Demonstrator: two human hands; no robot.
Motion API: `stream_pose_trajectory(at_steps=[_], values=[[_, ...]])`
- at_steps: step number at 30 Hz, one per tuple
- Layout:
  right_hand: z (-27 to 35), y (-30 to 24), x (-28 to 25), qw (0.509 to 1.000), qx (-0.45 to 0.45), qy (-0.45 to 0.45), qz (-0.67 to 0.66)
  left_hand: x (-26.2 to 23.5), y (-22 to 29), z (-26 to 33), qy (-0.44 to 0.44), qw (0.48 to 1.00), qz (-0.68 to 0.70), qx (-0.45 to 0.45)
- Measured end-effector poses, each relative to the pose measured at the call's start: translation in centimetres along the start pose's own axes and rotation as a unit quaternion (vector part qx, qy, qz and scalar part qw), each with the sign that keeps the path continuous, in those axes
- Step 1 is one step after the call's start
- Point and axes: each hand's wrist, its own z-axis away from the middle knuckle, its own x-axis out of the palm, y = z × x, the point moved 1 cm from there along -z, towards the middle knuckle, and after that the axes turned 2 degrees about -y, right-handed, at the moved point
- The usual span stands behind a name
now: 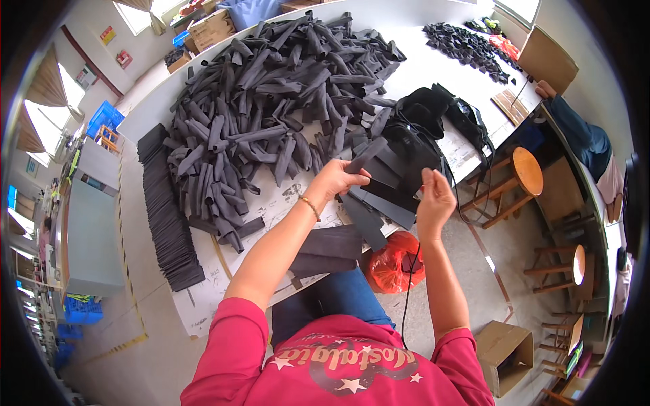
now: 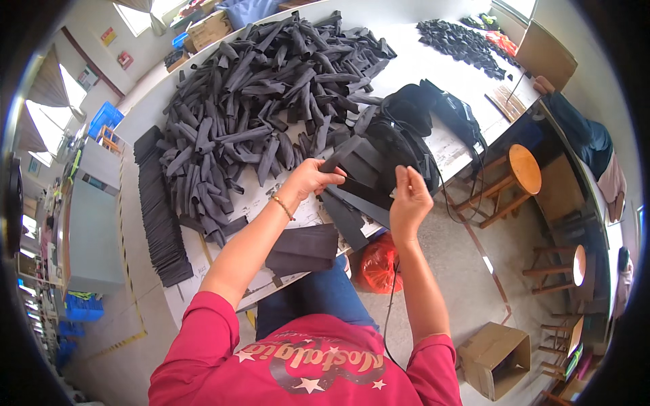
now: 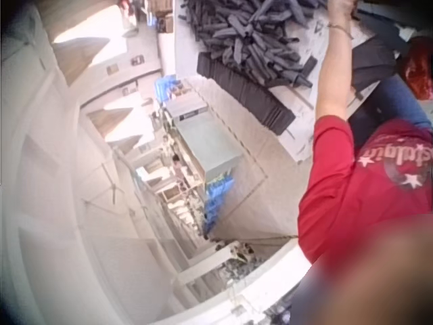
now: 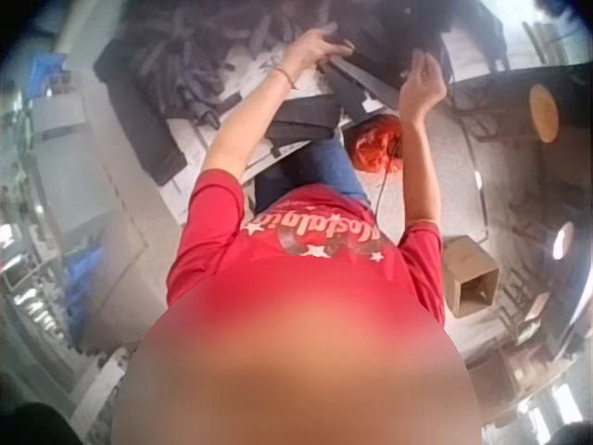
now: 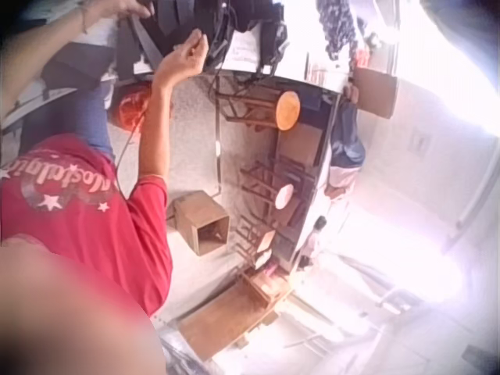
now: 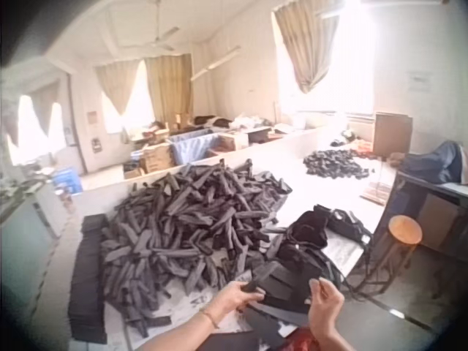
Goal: Inspecting and sorting rectangular foam pieces on a workbench in a factory setting.
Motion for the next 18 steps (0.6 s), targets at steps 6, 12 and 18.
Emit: stream_pose_trajectory(at_steps=[6, 12, 18], values=[[-1.3, -3.9, 0.9, 0.986, 0.095, 0.034, -0.132, -2.3, 2.2, 4.8, 0.038, 0.998, 0.025, 0.046], [-1.5, -4.8, 0.9, 0.998, -0.051, 0.023, 0.043, -5.5, 2.6, 11.1, 0.144, 0.984, 0.074, 0.071], [3.8, 1.1, 2.9, 0.741, -0.408, -0.241, 0.476, -8.0, 0.3, 16.9, 0.214, 0.957, 0.178, 0.083]])
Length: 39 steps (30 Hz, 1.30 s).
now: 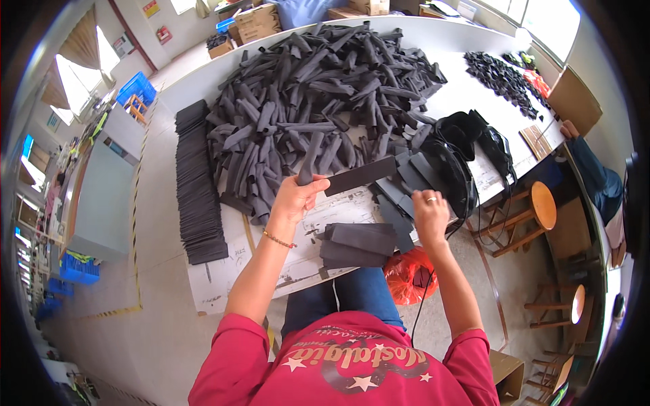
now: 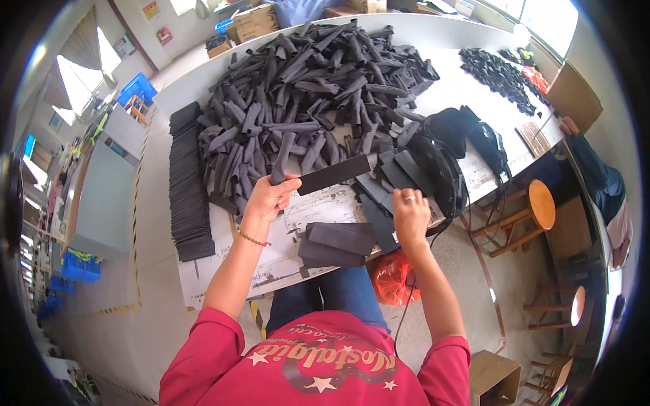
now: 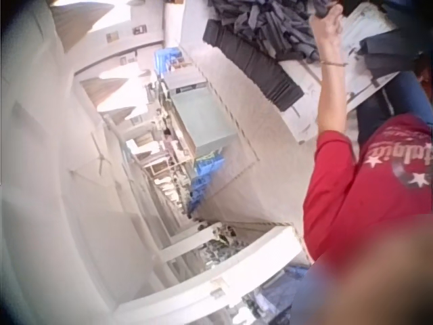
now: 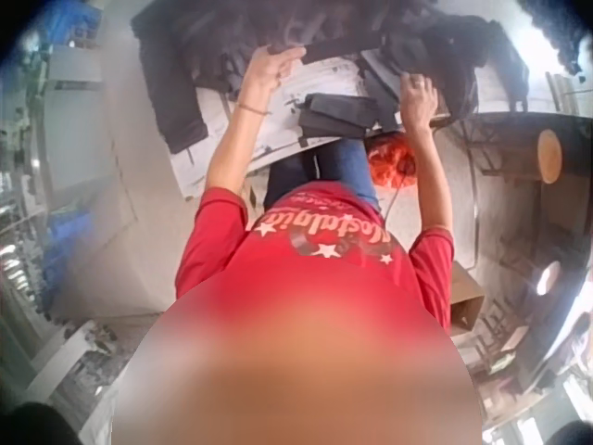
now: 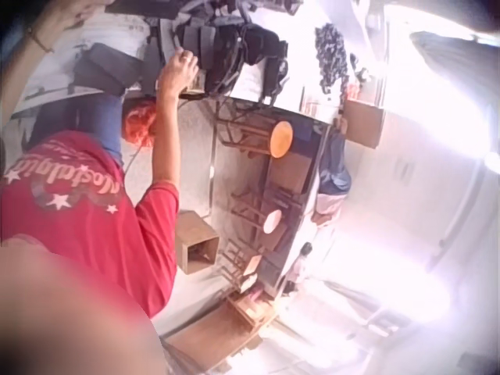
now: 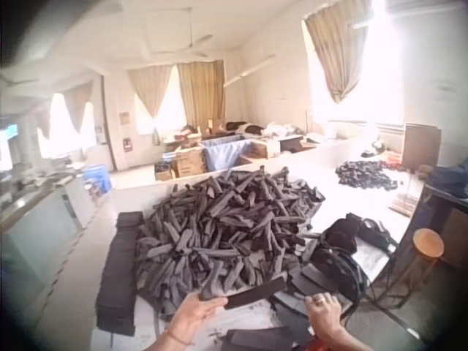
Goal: Inspecting and sorting rectangular foam pieces on a workbench in a factory setting.
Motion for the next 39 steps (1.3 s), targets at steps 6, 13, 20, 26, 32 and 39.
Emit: stream_pose_trajectory(at_steps=[6, 13, 20, 26, 32, 39], values=[[2.9, -1.6, 5.3, 0.991, -0.045, -0.123, 0.037, -1.9, -1.2, 3.2, 0.070, 0.994, 0.078, 0.002], [2.9, -1.1, 4.7, 0.990, -0.020, -0.127, -0.050, -1.6, -2.2, 4.8, 0.081, 0.993, 0.081, 0.009], [-3.9, -9.1, -8.2, 0.964, -0.165, 0.035, -0.206, -0.3, -2.3, 5.4, 0.056, 0.996, 0.074, -0.012], [-4.5, -9.6, -7.0, 0.944, -0.272, -0.002, -0.185, 2.4, -1.7, 6.0, -0.059, 0.984, 0.158, -0.058], [-3.6, -10.6, -8.1, 0.908, -0.088, -0.041, -0.408, -0.3, -2.9, 5.8, -0.052, 0.956, 0.289, 0.009], [-2.1, -12.5, -9.6, 0.879, 0.019, -0.081, -0.470, -1.7, -4.2, 5.6, 0.089, 0.955, 0.283, 0.023]])
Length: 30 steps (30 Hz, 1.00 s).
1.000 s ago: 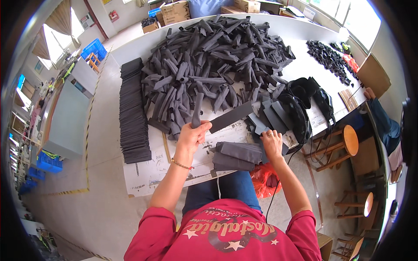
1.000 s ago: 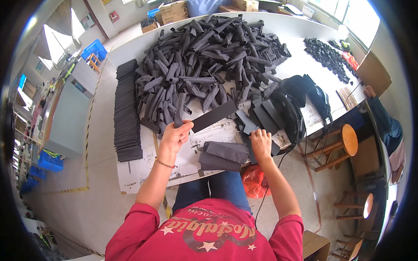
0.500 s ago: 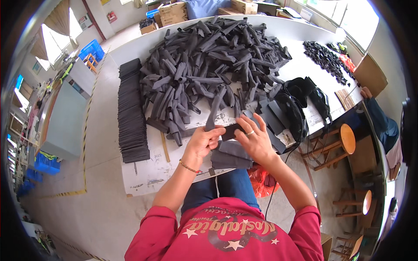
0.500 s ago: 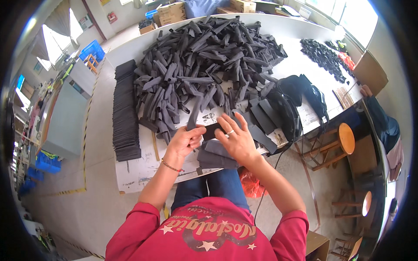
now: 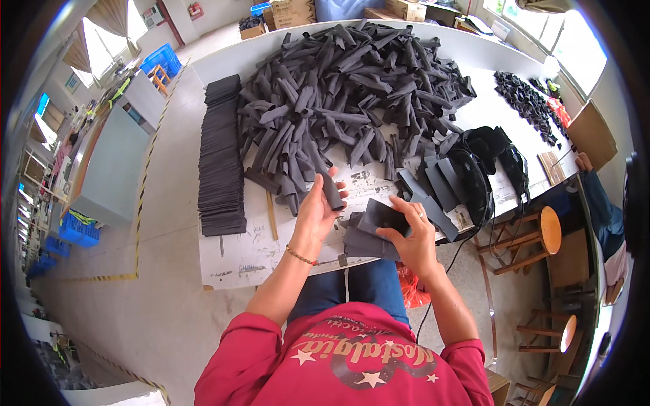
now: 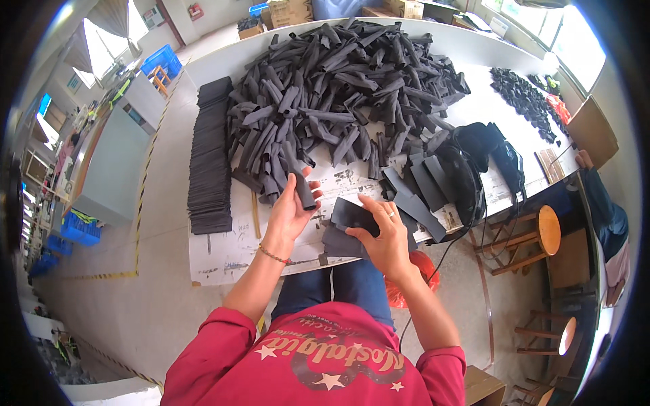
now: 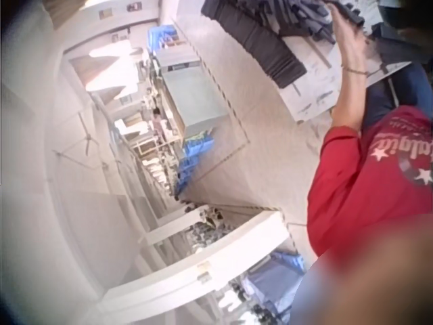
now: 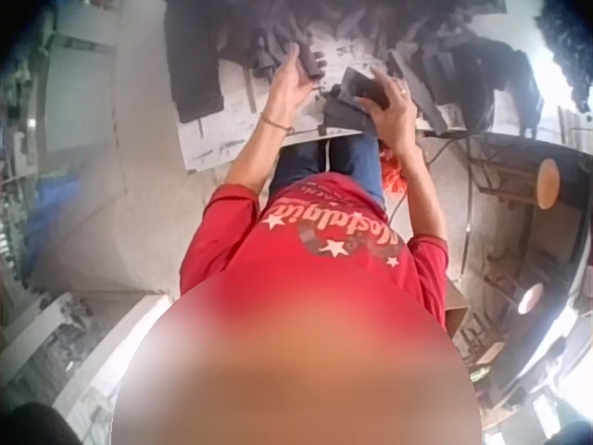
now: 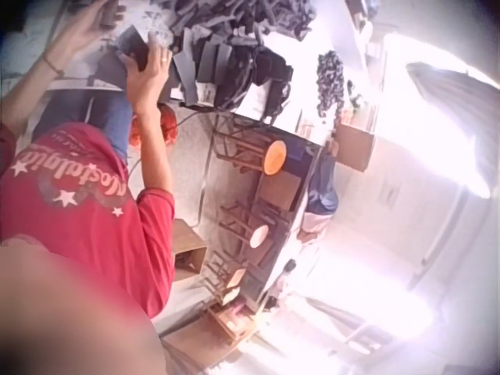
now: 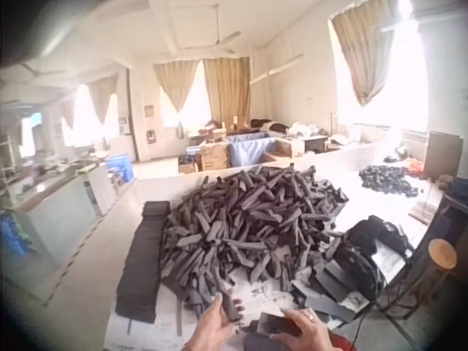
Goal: Inspecting and sorting rectangular foam pieces on a workbench in a factory setting.
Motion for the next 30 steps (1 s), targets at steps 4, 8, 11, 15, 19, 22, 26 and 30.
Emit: stream_pose_trajectory(at_steps=[4, 8, 11, 15, 19, 22, 26, 30], values=[[0.6, 0.1, 0.4, 0.997, 0.067, -0.034, -0.020, -0.8, -0.3, -0.2, -0.023, 0.999, -0.017, 0.038], [0.7, -0.3, 0.8, 0.988, 0.117, -0.042, -0.096, 0.2, -0.3, 0.5, -0.004, 0.998, -0.034, 0.057], [0.8, -0.8, 1.7, 0.980, 0.093, -0.102, -0.144, 1.2, -0.1, 0.9, -0.021, 0.999, 0.025, 0.036], [0.8, -1.1, 3.4, 0.970, 0.098, -0.119, -0.187, 1.0, -0.1, 1.1, -0.075, 0.994, 0.079, 0.027], [0.8, -0.1, 4.4, 0.991, -0.012, -0.116, -0.062, 2.5, -0.3, 2.4, -0.151, 0.983, 0.100, 0.005], [0.6, -0.2, 4.1, 0.990, -0.084, -0.107, 0.041, 1.8, 0.0, 2.4, -0.129, 0.990, 0.053, -0.026], [0.3, 0.0, 3.8, 0.966, -0.185, -0.122, 0.134, 0.1, -0.5, 2.0, -0.036, 0.994, -0.096, -0.028], [0.7, -0.6, 2.4, 0.984, -0.096, -0.110, 0.104, -0.7, 0.0, 1.8, -0.023, 0.997, -0.077, -0.017]])
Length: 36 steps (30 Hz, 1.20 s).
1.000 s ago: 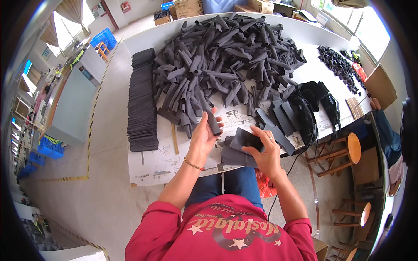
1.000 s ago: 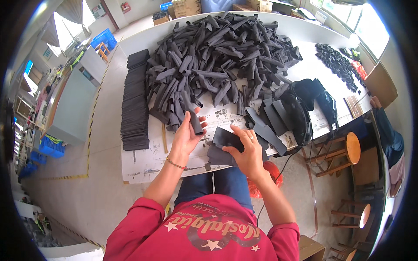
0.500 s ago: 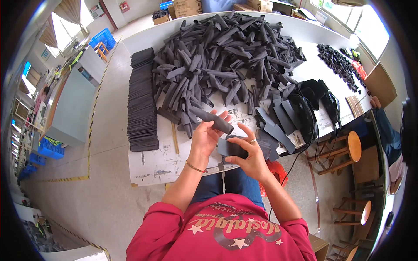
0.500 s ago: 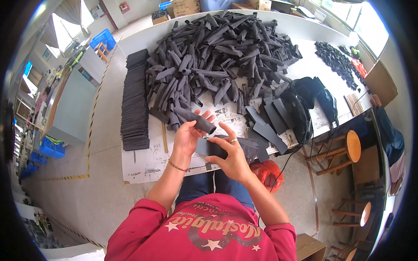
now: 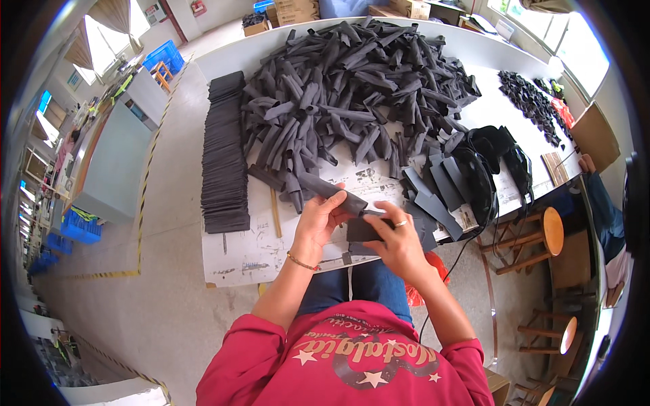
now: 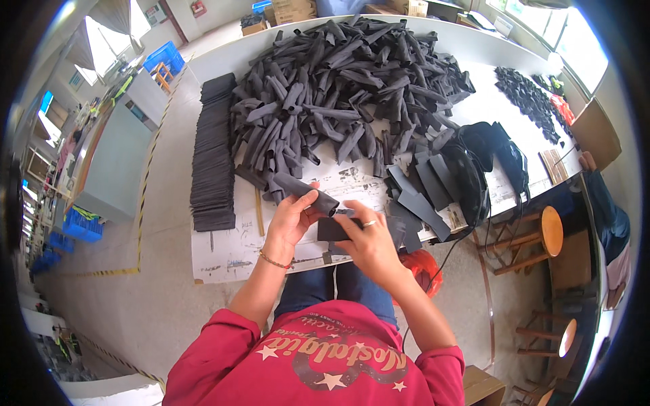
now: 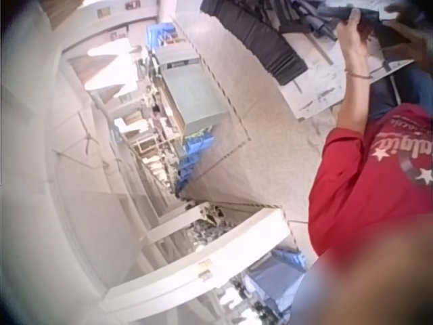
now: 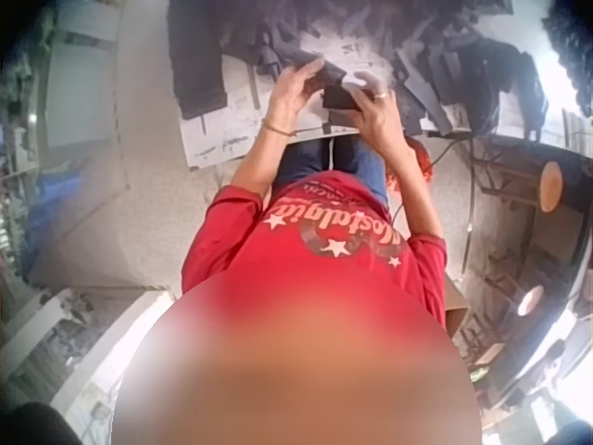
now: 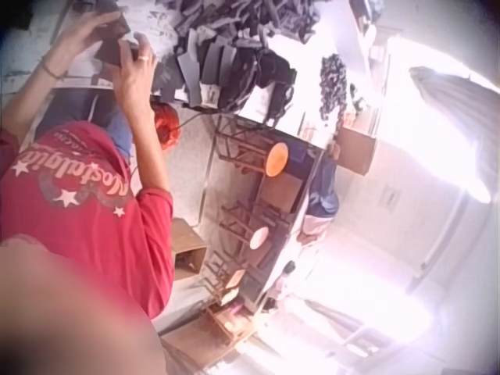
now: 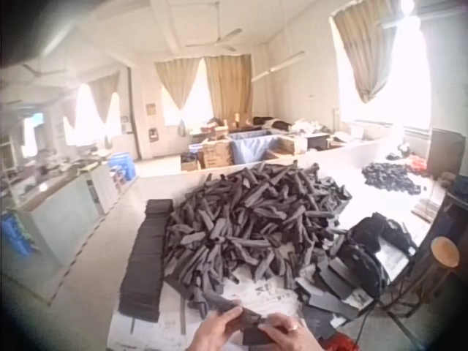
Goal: Inspecting and sorting rectangular foam pieces on a workbench in a factory setting.
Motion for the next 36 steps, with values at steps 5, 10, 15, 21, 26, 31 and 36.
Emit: stream_pose_trajectory(at_steps=[5, 10, 15, 21, 26, 31, 36], values=[[0.3, 0.9, -2.1, 0.988, 0.115, 0.020, -0.106, -1.3, 0.4, -0.7, -0.036, 0.997, 0.069, 0.001], [-0.2, 0.7, -2.8, 0.978, 0.153, 0.041, -0.135, -0.3, 0.5, -0.3, -0.073, 0.988, 0.135, 0.027], [-0.3, 0.0, -2.6, 0.973, 0.148, 0.035, -0.173, -0.1, 0.1, 0.1, -0.068, 0.987, 0.143, 0.041], [0.2, 0.2, -1.9, 0.976, 0.160, 0.049, -0.136, -0.2, -0.1, 0.0, -0.054, 0.981, 0.188, 0.012], [0.0, 0.6, -2.0, 0.984, 0.136, 0.060, -0.101, -0.3, -0.2, -0.1, -0.053, 0.981, 0.184, 0.018], [-0.6, 0.5, -2.1, 0.994, 0.076, 0.072, -0.021, 0.3, -0.2, 0.3, -0.089, 0.984, 0.153, -0.006], [-0.8, 0.4, -2.2, 0.995, 0.057, 0.078, 0.014, 0.6, 0.0, 0.3, -0.070, 0.986, 0.153, -0.017]])
